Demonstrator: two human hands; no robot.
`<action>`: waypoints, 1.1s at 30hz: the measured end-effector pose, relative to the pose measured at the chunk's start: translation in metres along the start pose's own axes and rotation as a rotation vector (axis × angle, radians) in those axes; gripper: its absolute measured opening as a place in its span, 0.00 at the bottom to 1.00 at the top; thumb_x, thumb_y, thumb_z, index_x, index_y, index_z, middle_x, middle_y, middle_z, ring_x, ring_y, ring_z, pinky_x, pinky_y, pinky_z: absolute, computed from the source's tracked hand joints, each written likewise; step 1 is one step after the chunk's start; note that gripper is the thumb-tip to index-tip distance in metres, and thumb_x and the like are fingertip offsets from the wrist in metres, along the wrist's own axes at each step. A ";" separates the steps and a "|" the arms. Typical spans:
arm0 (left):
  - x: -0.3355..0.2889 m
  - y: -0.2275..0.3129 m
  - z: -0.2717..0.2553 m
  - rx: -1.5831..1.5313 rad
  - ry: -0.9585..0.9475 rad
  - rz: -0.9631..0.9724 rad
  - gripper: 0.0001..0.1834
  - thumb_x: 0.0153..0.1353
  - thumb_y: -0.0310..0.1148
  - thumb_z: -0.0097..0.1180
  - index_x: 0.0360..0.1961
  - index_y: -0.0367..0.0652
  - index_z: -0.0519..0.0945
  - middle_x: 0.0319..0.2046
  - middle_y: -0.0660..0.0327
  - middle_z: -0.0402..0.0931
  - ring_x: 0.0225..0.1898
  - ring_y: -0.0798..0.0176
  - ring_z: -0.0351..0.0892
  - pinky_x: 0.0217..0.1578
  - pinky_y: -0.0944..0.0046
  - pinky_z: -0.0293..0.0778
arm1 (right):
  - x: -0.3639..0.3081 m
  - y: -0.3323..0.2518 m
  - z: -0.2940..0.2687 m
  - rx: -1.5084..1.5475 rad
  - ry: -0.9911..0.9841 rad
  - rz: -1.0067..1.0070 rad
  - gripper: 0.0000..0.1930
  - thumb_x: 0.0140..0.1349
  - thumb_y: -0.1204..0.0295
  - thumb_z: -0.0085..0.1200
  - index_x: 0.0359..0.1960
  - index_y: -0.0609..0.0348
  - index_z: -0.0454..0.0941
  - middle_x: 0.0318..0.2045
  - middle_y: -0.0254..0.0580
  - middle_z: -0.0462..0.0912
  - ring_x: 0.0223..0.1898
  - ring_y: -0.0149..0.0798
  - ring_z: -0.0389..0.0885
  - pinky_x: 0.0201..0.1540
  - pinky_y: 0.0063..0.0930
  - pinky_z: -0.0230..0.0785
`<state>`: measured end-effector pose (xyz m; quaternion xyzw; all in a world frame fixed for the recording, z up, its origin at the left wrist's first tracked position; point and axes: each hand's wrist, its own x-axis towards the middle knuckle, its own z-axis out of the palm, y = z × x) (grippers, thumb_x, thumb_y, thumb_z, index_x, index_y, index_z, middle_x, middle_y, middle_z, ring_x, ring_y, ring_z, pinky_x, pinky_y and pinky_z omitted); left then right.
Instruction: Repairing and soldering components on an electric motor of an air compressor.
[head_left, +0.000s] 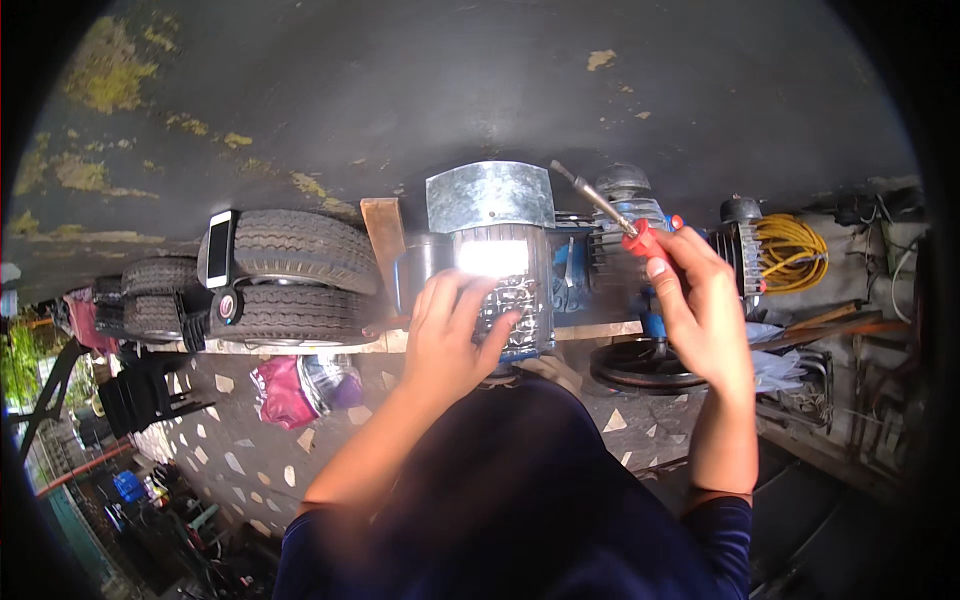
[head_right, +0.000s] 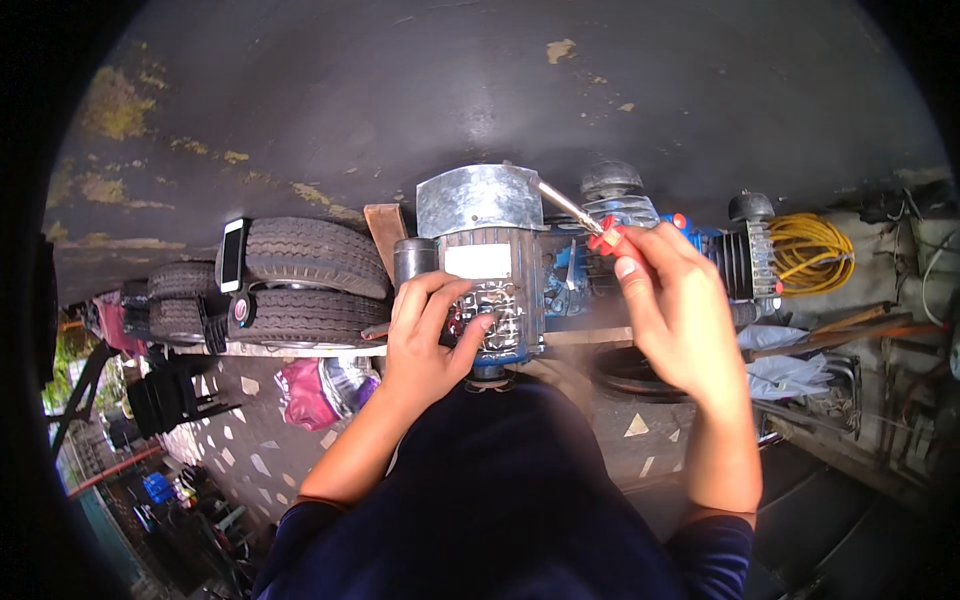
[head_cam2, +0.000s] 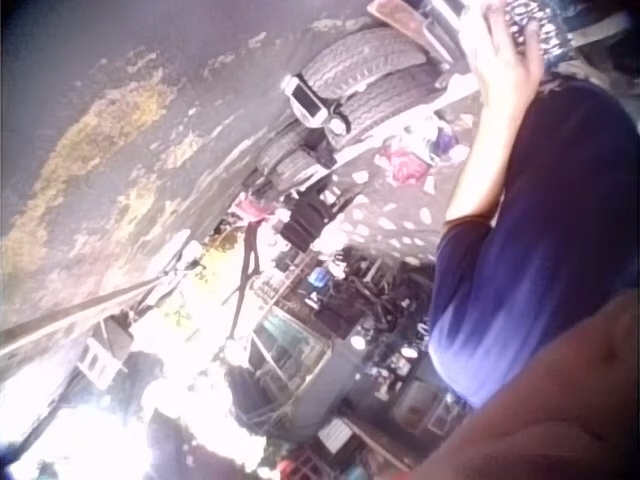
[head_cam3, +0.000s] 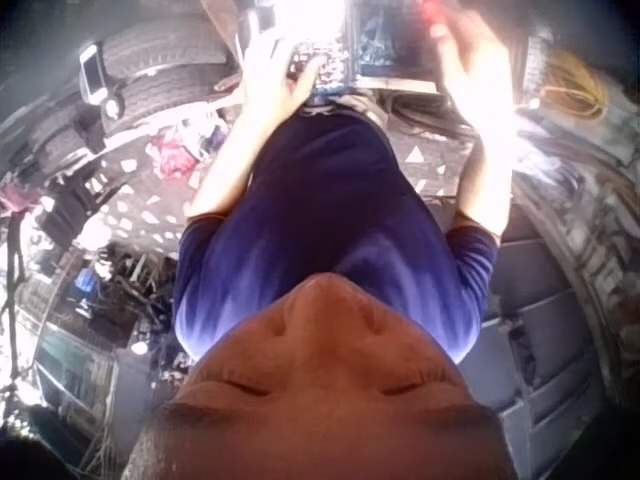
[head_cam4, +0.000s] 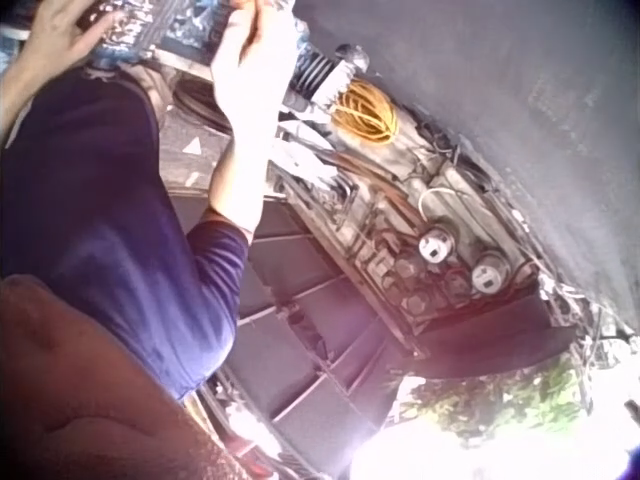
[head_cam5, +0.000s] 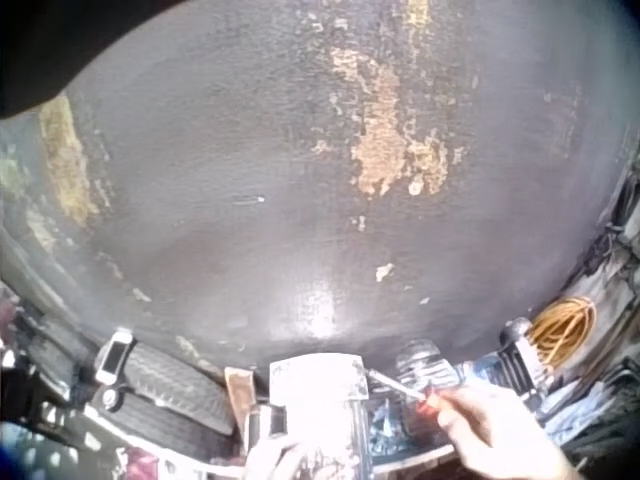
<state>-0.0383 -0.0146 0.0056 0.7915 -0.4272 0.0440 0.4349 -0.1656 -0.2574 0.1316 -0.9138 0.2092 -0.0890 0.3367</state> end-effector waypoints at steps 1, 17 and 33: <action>-0.005 -0.004 -0.001 0.061 0.003 0.016 0.20 0.61 0.31 0.76 0.52 0.37 0.85 0.50 0.51 0.82 0.52 0.44 0.82 0.54 0.48 0.78 | 0.008 0.001 -0.007 -0.068 -0.054 -0.071 0.11 0.74 0.76 0.58 0.54 0.65 0.86 0.40 0.53 0.81 0.42 0.56 0.84 0.47 0.42 0.76; 0.006 -0.005 -0.014 0.140 -0.023 -0.210 0.08 0.63 0.26 0.72 0.44 0.40 0.90 0.38 0.57 0.85 0.48 0.49 0.82 0.54 0.52 0.75 | 0.136 0.037 0.030 -0.324 -0.556 -0.471 0.09 0.64 0.66 0.56 0.36 0.60 0.81 0.35 0.51 0.90 0.40 0.61 0.89 0.45 0.55 0.79; -0.011 0.012 -0.007 0.183 0.120 -0.594 0.12 0.63 0.28 0.73 0.47 0.38 0.90 0.56 0.53 0.78 0.60 0.49 0.74 0.63 0.54 0.71 | 0.160 0.043 0.054 -0.208 -0.584 -0.670 0.07 0.62 0.70 0.56 0.36 0.60 0.79 0.40 0.48 0.85 0.43 0.59 0.86 0.44 0.55 0.78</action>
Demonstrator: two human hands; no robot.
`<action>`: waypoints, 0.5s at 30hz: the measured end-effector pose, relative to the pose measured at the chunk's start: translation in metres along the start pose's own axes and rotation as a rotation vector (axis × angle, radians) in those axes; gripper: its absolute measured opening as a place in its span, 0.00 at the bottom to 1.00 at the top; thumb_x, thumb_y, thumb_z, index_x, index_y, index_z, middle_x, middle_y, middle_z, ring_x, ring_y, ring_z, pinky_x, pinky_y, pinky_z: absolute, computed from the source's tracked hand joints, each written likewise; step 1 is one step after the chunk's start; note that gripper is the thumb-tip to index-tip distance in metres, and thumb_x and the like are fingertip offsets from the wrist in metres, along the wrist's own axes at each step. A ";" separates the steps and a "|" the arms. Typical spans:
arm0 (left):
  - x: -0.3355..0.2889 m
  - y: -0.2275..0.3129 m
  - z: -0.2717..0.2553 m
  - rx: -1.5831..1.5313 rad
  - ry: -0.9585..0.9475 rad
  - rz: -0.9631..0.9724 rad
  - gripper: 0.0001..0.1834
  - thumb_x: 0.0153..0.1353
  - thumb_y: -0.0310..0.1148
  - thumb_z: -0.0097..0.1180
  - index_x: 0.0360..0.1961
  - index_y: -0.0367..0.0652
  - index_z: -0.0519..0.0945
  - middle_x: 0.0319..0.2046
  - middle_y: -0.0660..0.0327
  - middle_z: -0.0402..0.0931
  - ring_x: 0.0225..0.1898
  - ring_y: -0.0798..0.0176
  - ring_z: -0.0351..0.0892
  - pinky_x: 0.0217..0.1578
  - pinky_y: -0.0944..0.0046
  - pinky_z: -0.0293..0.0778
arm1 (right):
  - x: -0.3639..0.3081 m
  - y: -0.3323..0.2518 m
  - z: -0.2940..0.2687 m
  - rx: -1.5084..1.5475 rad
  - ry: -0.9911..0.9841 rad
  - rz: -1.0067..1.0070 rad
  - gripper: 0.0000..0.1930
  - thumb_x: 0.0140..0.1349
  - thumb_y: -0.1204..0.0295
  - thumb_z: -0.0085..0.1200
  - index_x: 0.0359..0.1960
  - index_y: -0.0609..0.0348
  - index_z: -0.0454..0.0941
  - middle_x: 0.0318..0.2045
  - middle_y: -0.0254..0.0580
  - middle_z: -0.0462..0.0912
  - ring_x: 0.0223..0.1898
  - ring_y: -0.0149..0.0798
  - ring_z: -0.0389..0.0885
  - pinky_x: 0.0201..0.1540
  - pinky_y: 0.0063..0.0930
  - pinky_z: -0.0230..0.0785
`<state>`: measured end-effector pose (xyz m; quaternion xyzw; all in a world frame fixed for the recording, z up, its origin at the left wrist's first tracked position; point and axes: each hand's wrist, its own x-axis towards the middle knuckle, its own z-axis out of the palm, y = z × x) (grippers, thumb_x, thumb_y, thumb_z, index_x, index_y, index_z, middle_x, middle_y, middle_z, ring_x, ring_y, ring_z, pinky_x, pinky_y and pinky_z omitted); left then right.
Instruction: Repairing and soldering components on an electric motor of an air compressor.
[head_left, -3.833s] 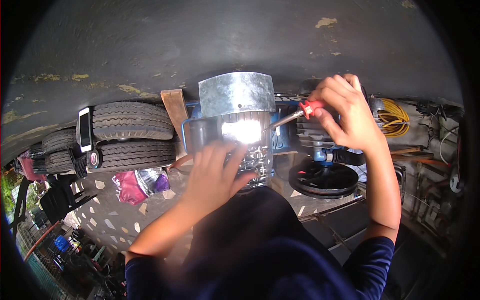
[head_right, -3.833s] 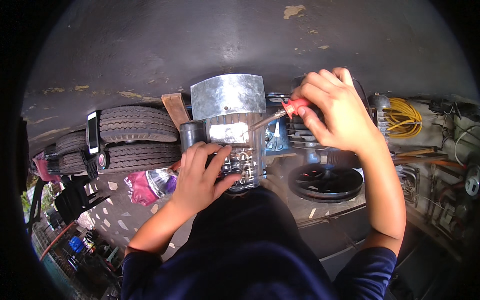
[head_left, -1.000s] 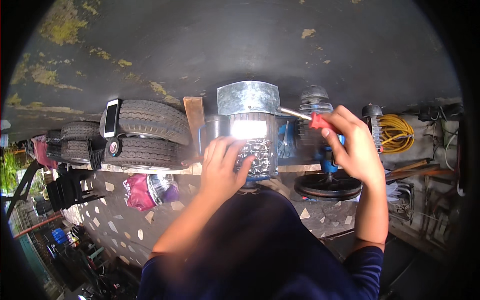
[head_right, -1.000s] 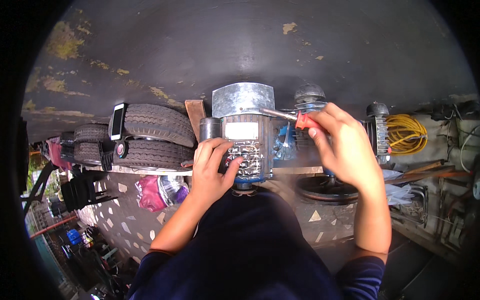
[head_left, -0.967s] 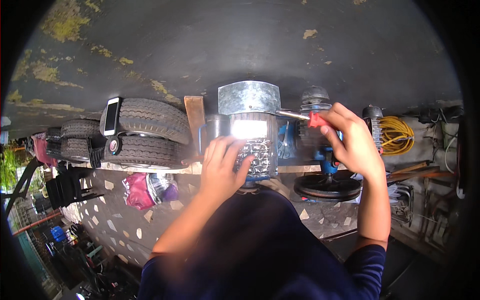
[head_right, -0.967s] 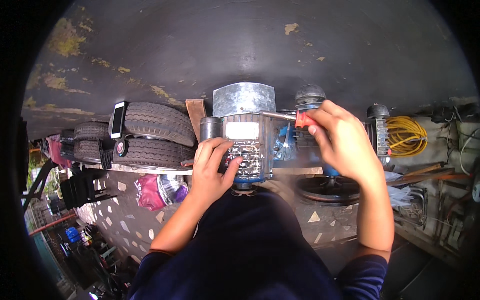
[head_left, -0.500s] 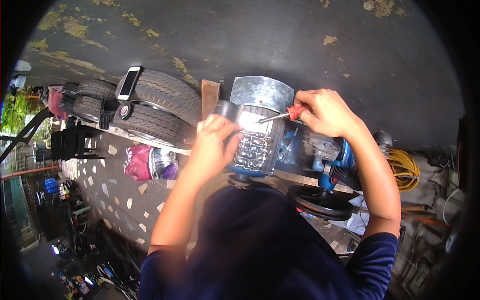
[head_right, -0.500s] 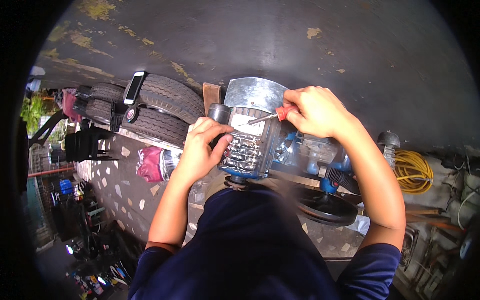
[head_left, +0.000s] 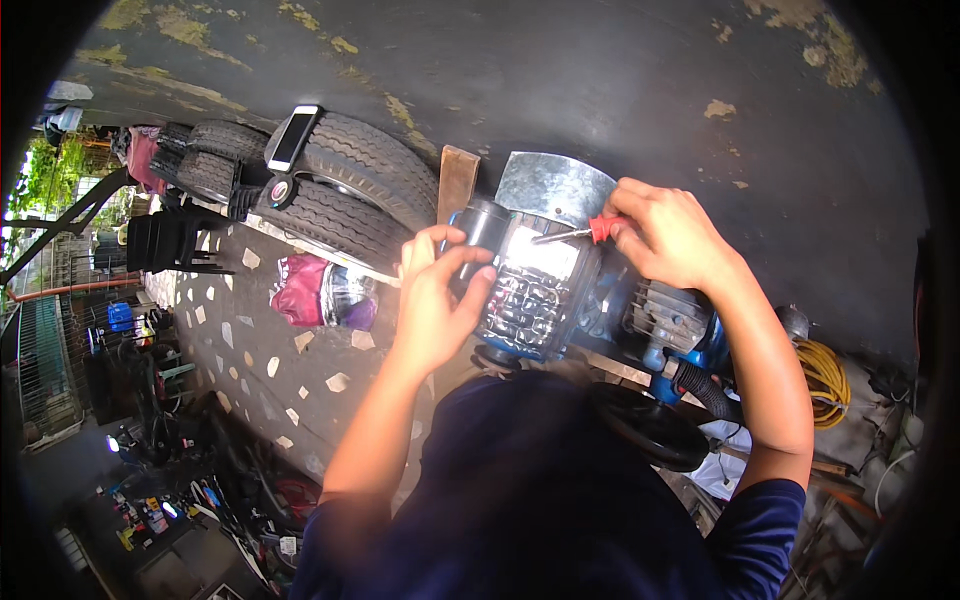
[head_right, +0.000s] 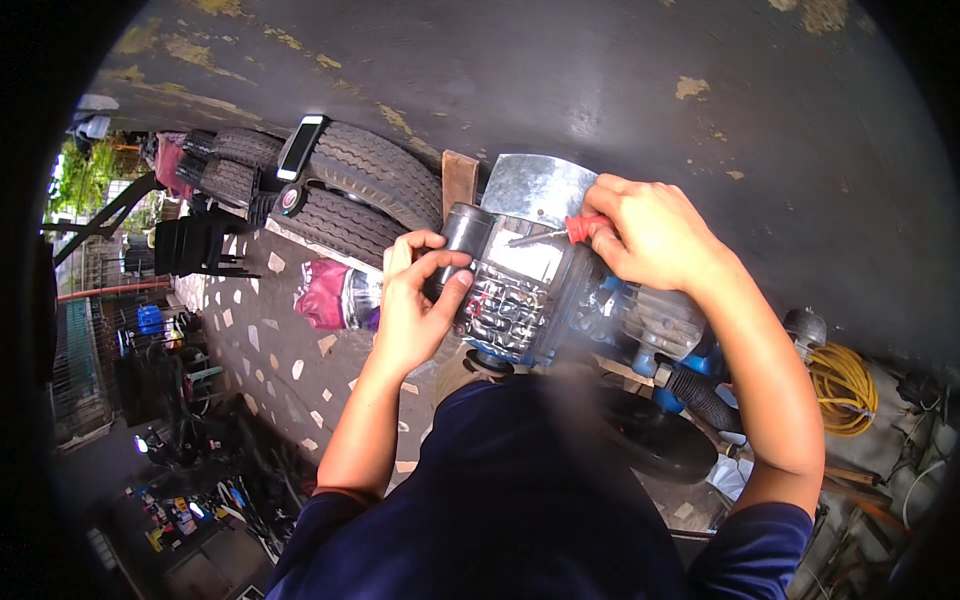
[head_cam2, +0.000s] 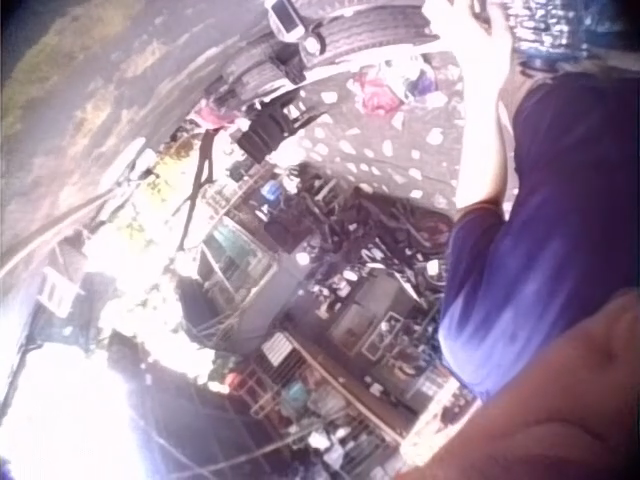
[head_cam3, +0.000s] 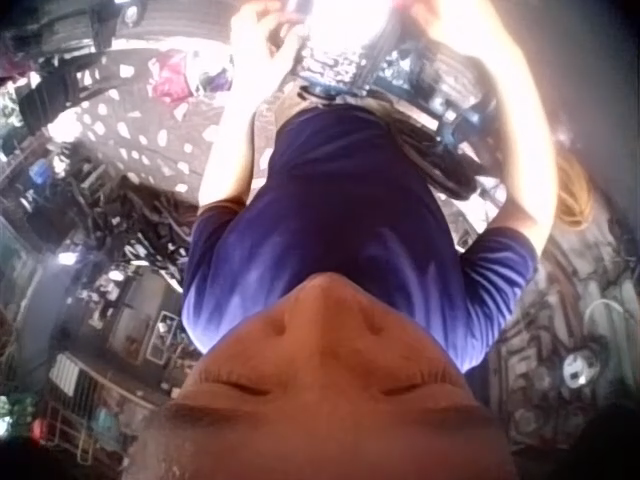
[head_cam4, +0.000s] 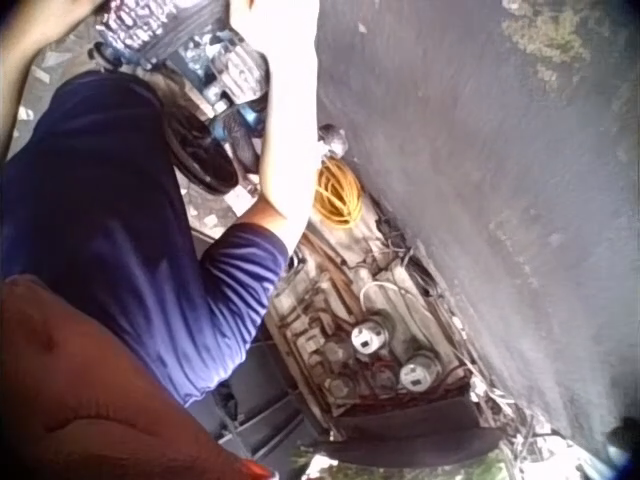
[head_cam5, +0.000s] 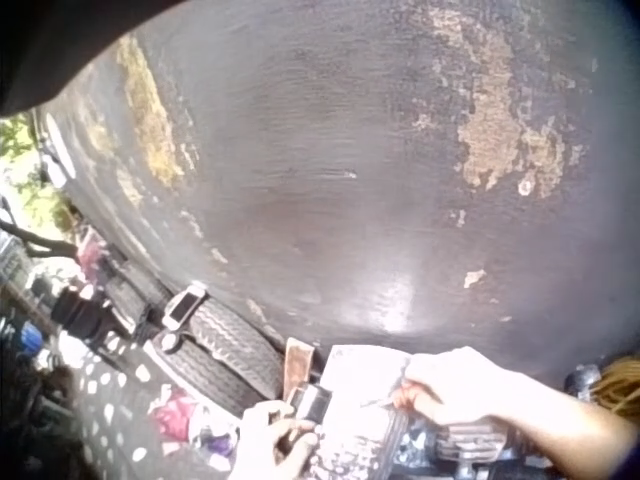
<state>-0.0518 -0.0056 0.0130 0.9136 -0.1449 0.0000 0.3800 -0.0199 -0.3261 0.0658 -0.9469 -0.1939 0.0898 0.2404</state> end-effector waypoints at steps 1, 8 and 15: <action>0.004 -0.001 0.000 -0.026 -0.024 -0.019 0.11 0.63 0.28 0.72 0.46 0.39 0.90 0.57 0.53 0.77 0.61 0.49 0.74 0.64 0.53 0.70 | 0.003 0.000 0.000 -0.002 -0.004 -0.004 0.07 0.62 0.70 0.56 0.36 0.60 0.79 0.40 0.48 0.85 0.43 0.59 0.86 0.44 0.55 0.78; 0.007 -0.021 0.006 -0.360 -0.035 -0.009 0.12 0.58 0.24 0.72 0.44 0.41 0.90 0.58 0.54 0.76 0.63 0.49 0.77 0.64 0.54 0.73 | 0.019 -0.001 0.002 -0.073 -0.056 -0.116 0.06 0.61 0.70 0.56 0.35 0.58 0.82 0.38 0.46 0.83 0.39 0.52 0.84 0.50 0.46 0.68; 0.007 -0.024 0.010 -0.341 -0.037 0.028 0.13 0.56 0.24 0.73 0.45 0.43 0.90 0.56 0.56 0.76 0.58 0.53 0.75 0.60 0.55 0.73 | 0.029 -0.003 -0.003 -0.082 -0.083 -0.135 0.06 0.59 0.70 0.57 0.33 0.57 0.83 0.34 0.42 0.83 0.34 0.50 0.81 0.49 0.41 0.61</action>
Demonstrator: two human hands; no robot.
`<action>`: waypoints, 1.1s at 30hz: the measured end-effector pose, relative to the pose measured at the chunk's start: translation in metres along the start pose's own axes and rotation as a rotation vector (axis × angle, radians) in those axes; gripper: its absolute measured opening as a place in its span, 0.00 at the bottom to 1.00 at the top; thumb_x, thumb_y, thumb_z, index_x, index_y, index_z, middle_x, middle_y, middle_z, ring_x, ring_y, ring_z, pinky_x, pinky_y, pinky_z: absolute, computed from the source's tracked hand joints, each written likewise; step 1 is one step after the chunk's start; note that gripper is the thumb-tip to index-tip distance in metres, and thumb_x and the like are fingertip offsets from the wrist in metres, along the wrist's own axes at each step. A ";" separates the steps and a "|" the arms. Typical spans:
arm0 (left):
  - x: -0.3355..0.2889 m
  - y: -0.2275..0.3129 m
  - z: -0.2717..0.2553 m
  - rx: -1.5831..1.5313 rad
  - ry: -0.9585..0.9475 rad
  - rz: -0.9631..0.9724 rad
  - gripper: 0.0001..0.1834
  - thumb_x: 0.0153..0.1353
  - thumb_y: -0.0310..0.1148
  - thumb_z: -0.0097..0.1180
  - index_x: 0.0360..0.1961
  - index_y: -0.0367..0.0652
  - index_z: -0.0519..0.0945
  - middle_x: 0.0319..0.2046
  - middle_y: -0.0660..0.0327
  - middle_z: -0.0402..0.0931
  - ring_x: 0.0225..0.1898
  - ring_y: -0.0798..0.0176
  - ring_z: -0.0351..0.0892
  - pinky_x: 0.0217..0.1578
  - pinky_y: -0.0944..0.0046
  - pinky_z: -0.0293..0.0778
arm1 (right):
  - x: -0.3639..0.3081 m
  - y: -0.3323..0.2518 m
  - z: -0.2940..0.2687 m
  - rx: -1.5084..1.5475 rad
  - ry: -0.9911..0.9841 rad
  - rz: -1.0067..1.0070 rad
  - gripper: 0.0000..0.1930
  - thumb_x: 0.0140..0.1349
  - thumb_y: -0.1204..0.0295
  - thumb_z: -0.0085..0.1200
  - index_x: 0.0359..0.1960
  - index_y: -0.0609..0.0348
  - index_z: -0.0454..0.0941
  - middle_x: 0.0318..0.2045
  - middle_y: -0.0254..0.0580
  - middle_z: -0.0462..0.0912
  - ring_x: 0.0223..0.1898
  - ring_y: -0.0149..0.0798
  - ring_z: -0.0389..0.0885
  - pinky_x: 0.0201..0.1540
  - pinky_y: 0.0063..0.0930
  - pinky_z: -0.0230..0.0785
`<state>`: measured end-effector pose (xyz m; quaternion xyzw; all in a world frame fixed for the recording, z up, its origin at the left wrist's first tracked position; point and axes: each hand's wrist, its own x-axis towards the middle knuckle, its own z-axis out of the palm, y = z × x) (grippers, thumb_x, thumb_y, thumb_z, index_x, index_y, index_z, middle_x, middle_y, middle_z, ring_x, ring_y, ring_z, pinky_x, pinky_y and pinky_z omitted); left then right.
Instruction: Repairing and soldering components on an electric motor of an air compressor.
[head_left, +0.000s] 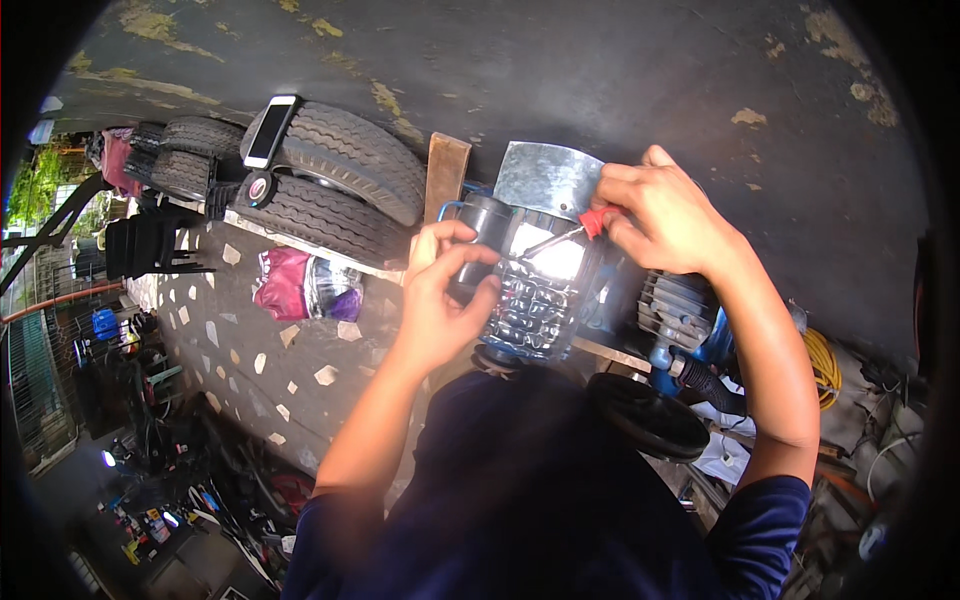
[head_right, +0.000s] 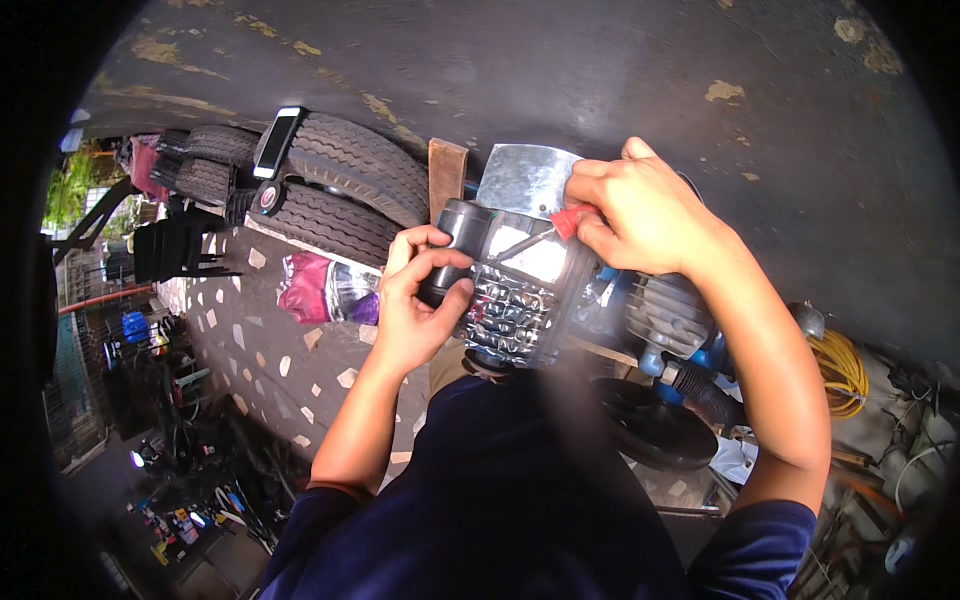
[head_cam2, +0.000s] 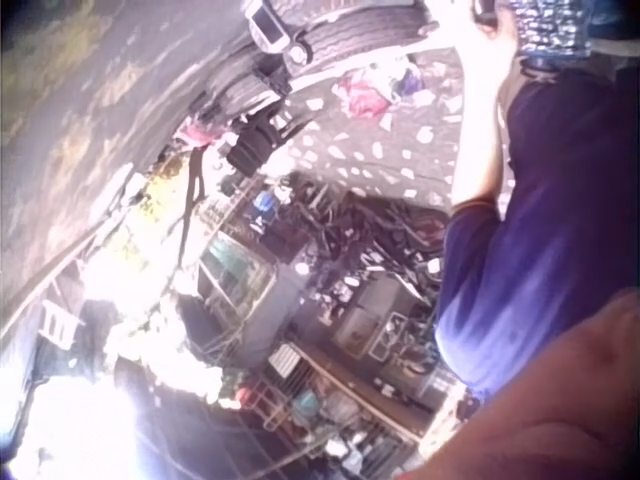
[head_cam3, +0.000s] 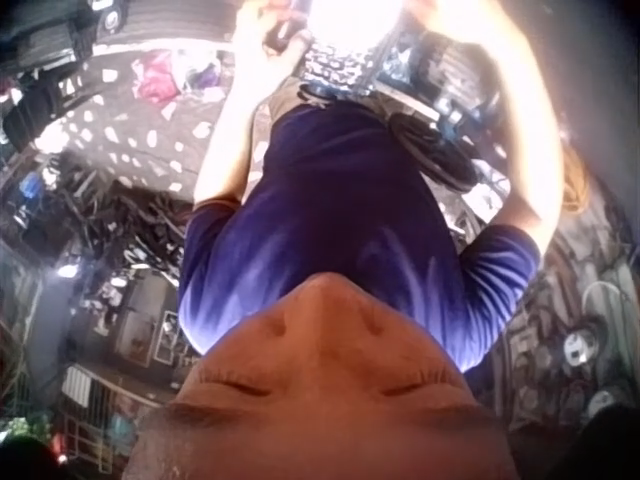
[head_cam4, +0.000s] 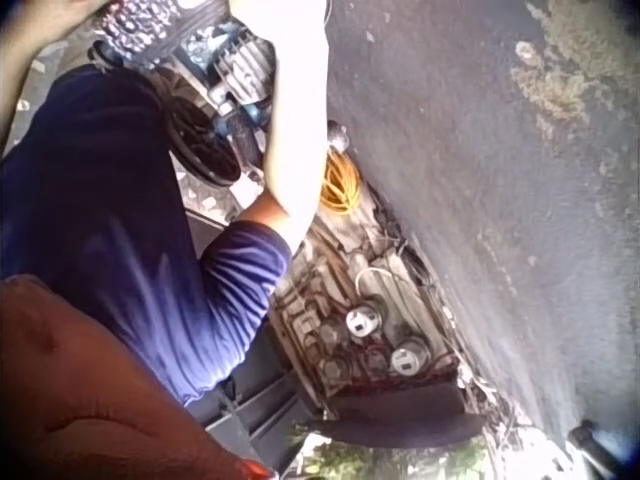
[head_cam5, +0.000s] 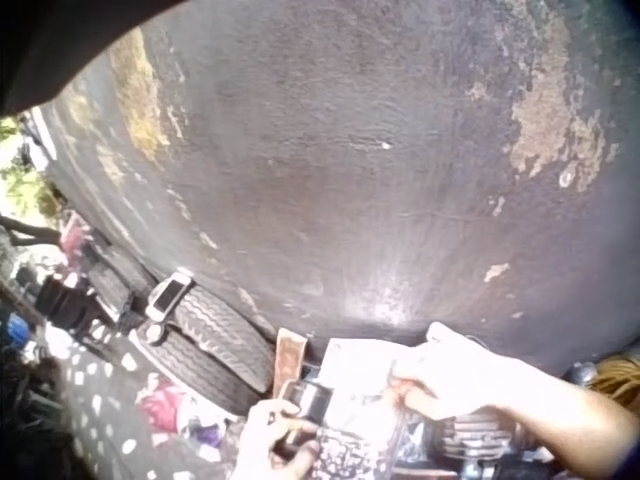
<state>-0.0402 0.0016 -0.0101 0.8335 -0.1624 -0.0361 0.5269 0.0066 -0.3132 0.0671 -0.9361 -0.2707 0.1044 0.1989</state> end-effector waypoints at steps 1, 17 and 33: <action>0.001 0.001 0.000 0.033 0.012 0.040 0.13 0.56 0.22 0.72 0.44 0.41 0.89 0.56 0.56 0.75 0.54 0.55 0.76 0.58 0.57 0.74 | 0.001 0.000 -0.002 0.000 0.000 0.007 0.06 0.59 0.70 0.57 0.33 0.57 0.83 0.34 0.42 0.83 0.34 0.50 0.81 0.49 0.41 0.61; 0.002 0.002 0.001 0.088 0.024 0.114 0.15 0.54 0.18 0.70 0.44 0.39 0.89 0.56 0.54 0.75 0.49 0.59 0.75 0.56 0.60 0.74 | 0.005 0.005 0.002 0.045 -0.057 0.051 0.08 0.55 0.74 0.58 0.35 0.59 0.86 0.36 0.41 0.86 0.33 0.47 0.77 0.50 0.39 0.61; 0.002 0.004 0.001 0.112 0.009 0.100 0.15 0.54 0.19 0.70 0.44 0.39 0.89 0.56 0.55 0.75 0.51 0.58 0.74 0.58 0.60 0.72 | -0.001 0.010 0.004 0.058 -0.015 0.037 0.07 0.58 0.70 0.58 0.32 0.58 0.85 0.34 0.41 0.86 0.32 0.48 0.78 0.52 0.40 0.63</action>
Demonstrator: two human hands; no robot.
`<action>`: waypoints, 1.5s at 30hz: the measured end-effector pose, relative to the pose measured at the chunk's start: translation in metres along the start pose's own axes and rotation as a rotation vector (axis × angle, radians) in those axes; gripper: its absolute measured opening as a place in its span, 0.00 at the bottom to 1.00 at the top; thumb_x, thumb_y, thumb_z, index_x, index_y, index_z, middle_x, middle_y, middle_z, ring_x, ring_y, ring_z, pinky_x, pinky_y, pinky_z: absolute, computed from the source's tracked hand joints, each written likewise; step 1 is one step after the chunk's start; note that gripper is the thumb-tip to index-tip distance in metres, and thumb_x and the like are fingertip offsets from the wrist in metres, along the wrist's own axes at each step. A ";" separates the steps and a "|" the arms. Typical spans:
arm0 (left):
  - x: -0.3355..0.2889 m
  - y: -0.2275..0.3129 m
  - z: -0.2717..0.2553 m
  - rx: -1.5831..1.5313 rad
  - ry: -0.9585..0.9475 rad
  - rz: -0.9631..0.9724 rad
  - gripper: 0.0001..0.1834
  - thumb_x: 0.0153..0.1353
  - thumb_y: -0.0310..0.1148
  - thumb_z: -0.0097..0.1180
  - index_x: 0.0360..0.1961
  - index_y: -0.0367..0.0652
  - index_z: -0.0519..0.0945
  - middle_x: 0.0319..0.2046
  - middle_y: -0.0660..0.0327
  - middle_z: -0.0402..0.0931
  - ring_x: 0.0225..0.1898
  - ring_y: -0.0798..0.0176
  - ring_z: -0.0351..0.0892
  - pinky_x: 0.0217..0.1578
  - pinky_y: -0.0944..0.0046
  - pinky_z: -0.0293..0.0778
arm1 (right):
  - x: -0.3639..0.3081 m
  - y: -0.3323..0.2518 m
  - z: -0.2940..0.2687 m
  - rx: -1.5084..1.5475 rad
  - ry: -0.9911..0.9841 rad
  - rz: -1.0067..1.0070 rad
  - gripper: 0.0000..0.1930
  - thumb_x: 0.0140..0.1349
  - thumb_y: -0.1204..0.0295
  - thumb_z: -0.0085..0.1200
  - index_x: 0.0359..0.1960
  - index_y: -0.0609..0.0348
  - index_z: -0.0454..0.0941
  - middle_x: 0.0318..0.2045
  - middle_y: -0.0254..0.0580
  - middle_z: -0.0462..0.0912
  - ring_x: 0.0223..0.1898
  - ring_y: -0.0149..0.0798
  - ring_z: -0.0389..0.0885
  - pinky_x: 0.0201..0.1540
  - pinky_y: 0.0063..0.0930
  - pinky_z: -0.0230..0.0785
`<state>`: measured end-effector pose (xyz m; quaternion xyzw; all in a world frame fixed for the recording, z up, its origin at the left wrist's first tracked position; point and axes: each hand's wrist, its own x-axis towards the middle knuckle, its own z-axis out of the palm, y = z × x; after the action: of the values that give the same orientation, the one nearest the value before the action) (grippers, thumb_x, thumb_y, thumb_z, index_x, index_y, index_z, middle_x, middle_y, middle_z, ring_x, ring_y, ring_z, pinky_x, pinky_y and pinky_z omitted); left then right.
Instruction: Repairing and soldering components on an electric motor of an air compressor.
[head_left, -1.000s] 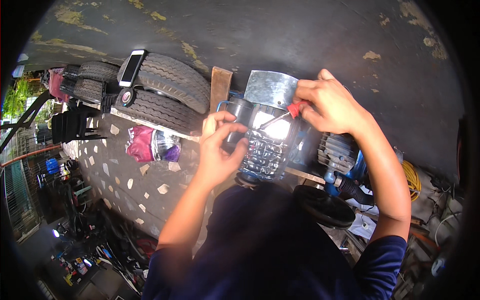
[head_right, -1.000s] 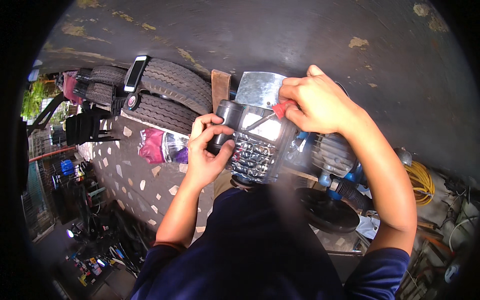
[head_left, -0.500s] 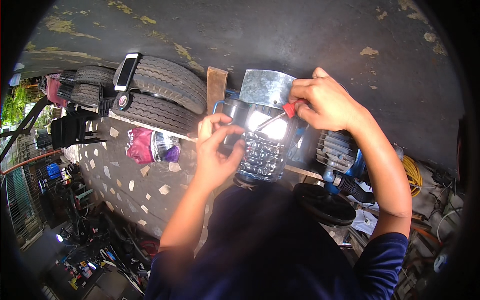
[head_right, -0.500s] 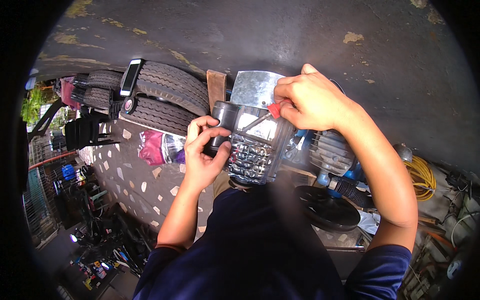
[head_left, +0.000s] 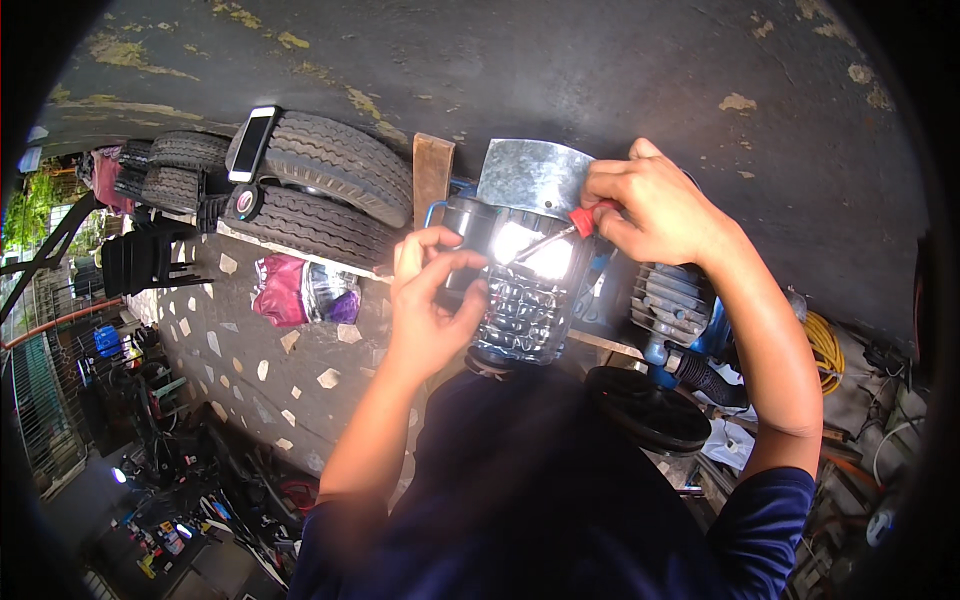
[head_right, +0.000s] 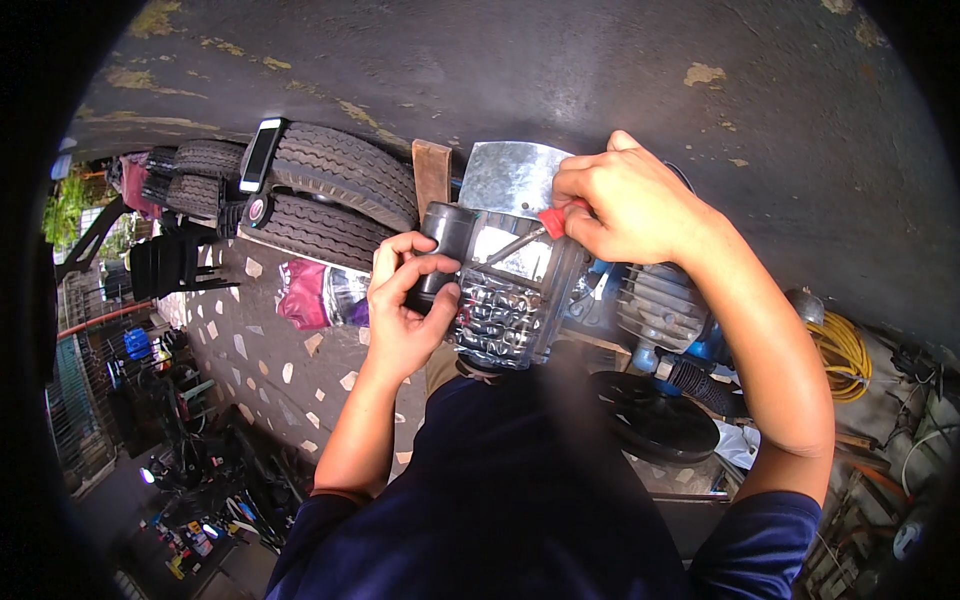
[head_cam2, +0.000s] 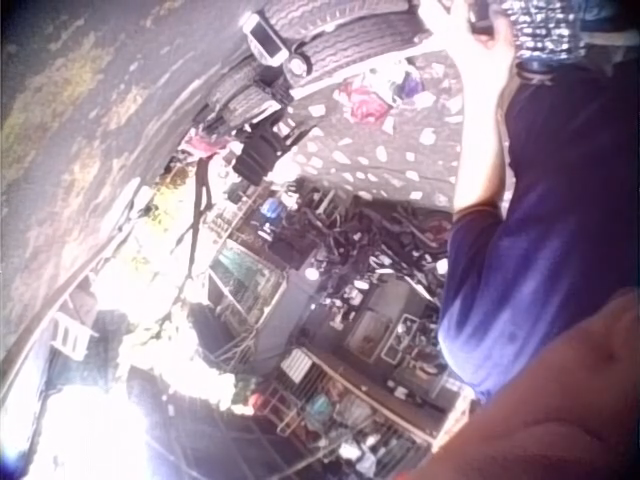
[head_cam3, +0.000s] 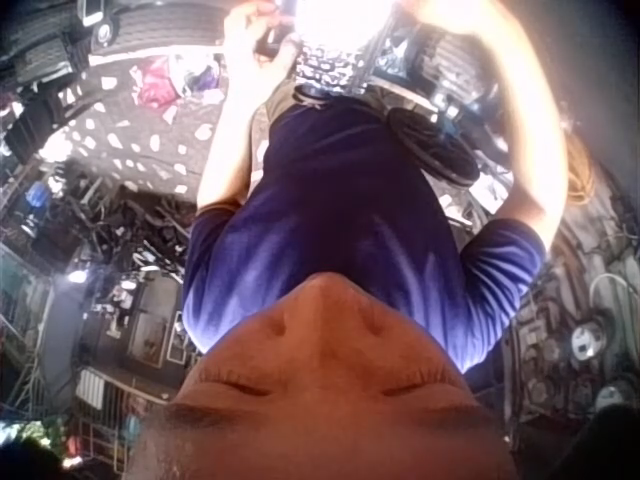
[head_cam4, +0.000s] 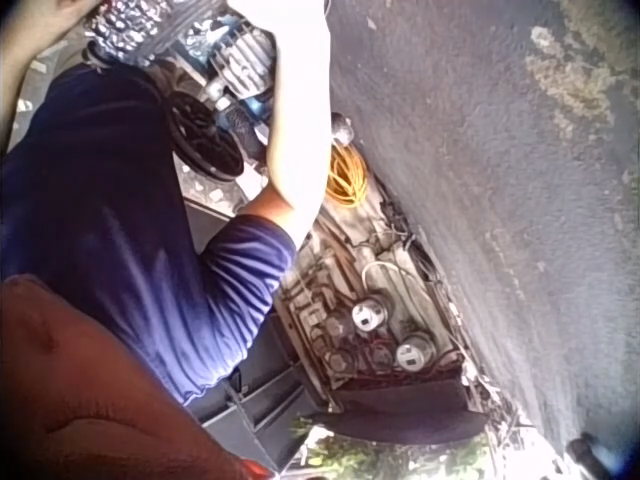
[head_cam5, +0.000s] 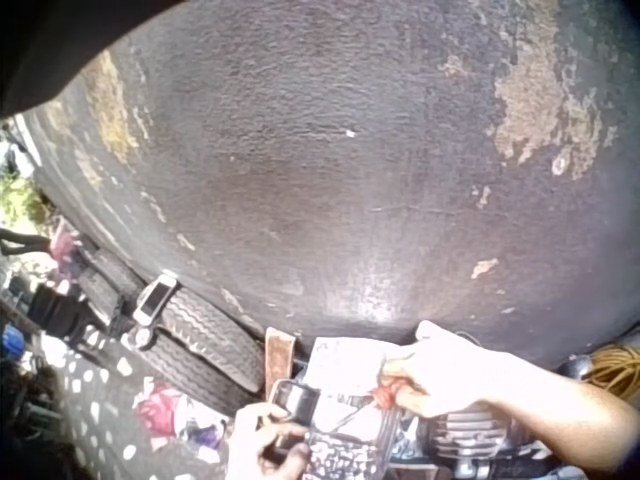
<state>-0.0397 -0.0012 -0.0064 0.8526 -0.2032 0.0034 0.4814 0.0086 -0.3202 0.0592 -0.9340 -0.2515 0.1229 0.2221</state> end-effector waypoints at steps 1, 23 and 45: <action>0.000 0.000 0.000 -0.009 0.000 -0.008 0.15 0.54 0.19 0.70 0.44 0.39 0.89 0.56 0.55 0.75 0.51 0.58 0.74 0.58 0.59 0.72 | -0.001 0.000 0.000 0.000 0.001 0.002 0.07 0.58 0.70 0.58 0.32 0.58 0.85 0.34 0.41 0.86 0.32 0.48 0.78 0.52 0.40 0.63; -0.001 -0.001 0.001 -0.039 -0.006 -0.051 0.15 0.55 0.24 0.71 0.45 0.46 0.91 0.56 0.56 0.76 0.56 0.53 0.71 0.58 0.55 0.70 | -0.007 0.001 0.002 0.021 0.020 0.010 0.06 0.57 0.70 0.58 0.31 0.57 0.84 0.33 0.39 0.86 0.31 0.48 0.78 0.51 0.41 0.62; 0.019 0.024 0.000 0.154 -0.117 -0.055 0.05 0.57 0.24 0.75 0.35 0.39 0.91 0.40 0.59 0.85 0.51 0.52 0.77 0.55 0.54 0.72 | -0.077 -0.017 -0.027 -0.031 0.247 0.154 0.09 0.52 0.71 0.56 0.34 0.58 0.82 0.29 0.42 0.80 0.30 0.48 0.75 0.46 0.39 0.60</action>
<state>-0.0305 -0.0185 0.0174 0.8912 -0.2066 -0.0442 0.4015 -0.0543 -0.3569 0.0999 -0.9618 -0.1519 0.0198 0.2268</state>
